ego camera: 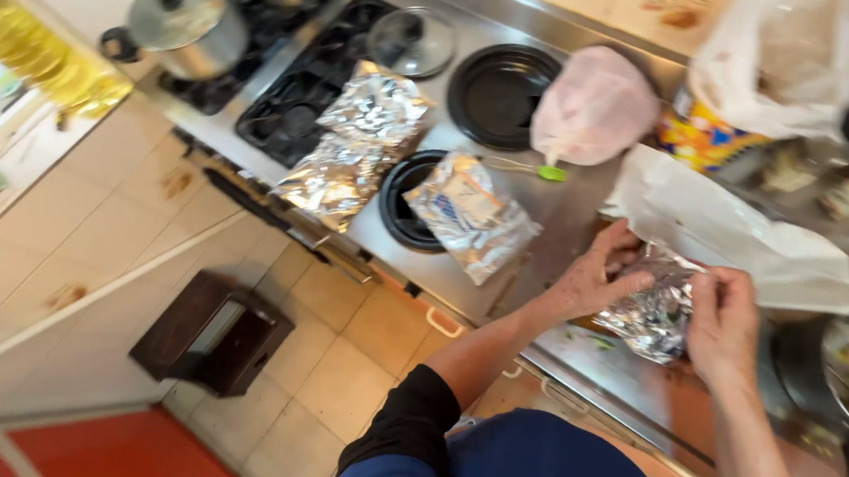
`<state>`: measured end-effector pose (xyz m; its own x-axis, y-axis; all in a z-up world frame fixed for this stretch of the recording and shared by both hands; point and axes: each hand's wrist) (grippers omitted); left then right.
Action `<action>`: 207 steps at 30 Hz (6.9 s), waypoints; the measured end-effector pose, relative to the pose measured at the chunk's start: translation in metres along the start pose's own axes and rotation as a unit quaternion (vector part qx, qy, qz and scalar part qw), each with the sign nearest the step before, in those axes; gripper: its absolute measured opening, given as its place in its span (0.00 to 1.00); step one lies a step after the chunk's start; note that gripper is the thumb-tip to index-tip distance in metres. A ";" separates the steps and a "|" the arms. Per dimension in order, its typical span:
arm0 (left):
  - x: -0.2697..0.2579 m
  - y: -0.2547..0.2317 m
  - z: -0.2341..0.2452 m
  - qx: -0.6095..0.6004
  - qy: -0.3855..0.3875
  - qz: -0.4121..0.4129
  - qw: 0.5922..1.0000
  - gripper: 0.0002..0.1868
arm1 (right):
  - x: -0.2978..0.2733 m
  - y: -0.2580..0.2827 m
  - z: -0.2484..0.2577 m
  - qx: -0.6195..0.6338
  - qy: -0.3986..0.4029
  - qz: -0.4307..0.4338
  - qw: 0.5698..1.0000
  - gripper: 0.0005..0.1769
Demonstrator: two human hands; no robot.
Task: The person scoops cooked food from a small pot onto a paper-lined cutting board, then wraps each portion in aluminum foil. The process is repeated multiple times, with each wrapped portion placed on the counter.
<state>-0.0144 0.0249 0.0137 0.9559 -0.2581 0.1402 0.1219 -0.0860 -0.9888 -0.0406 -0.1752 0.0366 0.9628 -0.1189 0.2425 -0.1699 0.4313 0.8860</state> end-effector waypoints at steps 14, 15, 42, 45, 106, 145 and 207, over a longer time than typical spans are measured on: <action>-0.033 -0.065 0.178 -0.184 0.017 0.055 0.981 0.19 | 0.050 0.125 -0.145 0.379 0.131 -0.049 0.915 0.05; -0.037 -0.074 0.185 -0.237 -0.061 0.055 0.968 0.17 | 0.055 0.123 -0.161 0.405 0.126 -0.052 0.904 0.04; 0.042 -0.040 0.453 0.581 -0.394 -0.122 0.701 0.36 | -0.035 0.101 -0.138 0.332 -0.005 -0.250 0.909 0.18; 0.050 -0.019 0.458 0.648 -0.230 -0.131 0.714 0.24 | -0.037 0.110 -0.127 0.339 -0.003 -0.246 0.908 0.13; -0.011 -0.084 0.004 0.746 0.176 -0.180 0.616 0.24 | 0.001 -0.026 0.215 -0.510 0.236 -0.145 0.815 0.16; -0.079 0.025 -0.181 0.292 0.285 0.138 0.903 0.19 | -0.087 -0.017 0.260 -0.643 0.067 0.157 0.747 0.04; -0.064 -0.136 -0.121 0.283 0.280 -0.035 0.917 0.25 | -0.046 -0.014 0.235 0.043 -0.042 -0.142 0.988 0.09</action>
<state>-0.1242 -0.0633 0.1453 0.6724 -0.7385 0.0512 0.4483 0.3512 -0.8220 -0.1315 -0.3861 0.1055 0.9541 -0.2995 0.0075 0.0843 0.2923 0.9526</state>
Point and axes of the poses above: each hand's wrist, its own x-axis towards the middle knuckle, its own z-axis out of the back of the hand, y = z × x, and after that the axes turned 5 degrees about x, right-handed
